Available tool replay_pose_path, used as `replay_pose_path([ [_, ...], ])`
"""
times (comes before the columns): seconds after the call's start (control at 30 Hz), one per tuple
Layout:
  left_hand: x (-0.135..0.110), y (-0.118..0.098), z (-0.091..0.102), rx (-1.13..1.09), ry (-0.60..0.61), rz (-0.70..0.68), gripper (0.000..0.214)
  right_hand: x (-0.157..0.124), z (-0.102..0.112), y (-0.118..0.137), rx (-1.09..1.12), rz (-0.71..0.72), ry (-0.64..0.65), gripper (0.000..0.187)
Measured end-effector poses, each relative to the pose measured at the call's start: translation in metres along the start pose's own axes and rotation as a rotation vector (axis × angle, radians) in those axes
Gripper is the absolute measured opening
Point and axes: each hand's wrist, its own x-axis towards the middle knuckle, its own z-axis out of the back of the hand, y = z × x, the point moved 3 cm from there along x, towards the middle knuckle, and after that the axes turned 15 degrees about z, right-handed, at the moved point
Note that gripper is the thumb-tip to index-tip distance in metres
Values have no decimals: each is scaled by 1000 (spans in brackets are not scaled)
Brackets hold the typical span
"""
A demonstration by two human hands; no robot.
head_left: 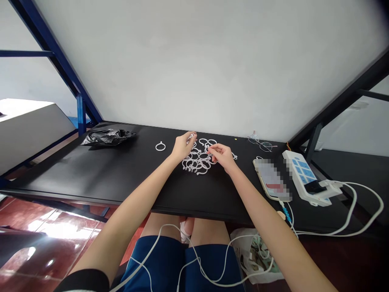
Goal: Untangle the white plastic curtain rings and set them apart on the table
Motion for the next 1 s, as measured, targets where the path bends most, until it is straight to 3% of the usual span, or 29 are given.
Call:
replay_pose_path([
  [0.67, -4, -6, 0, -55, 12, 54, 27, 0, 1, -2, -10, 20, 12, 33],
  [1.0, -5, -7, 1, 22, 6, -2, 25, 0, 0, -1, -10, 23, 17, 32],
])
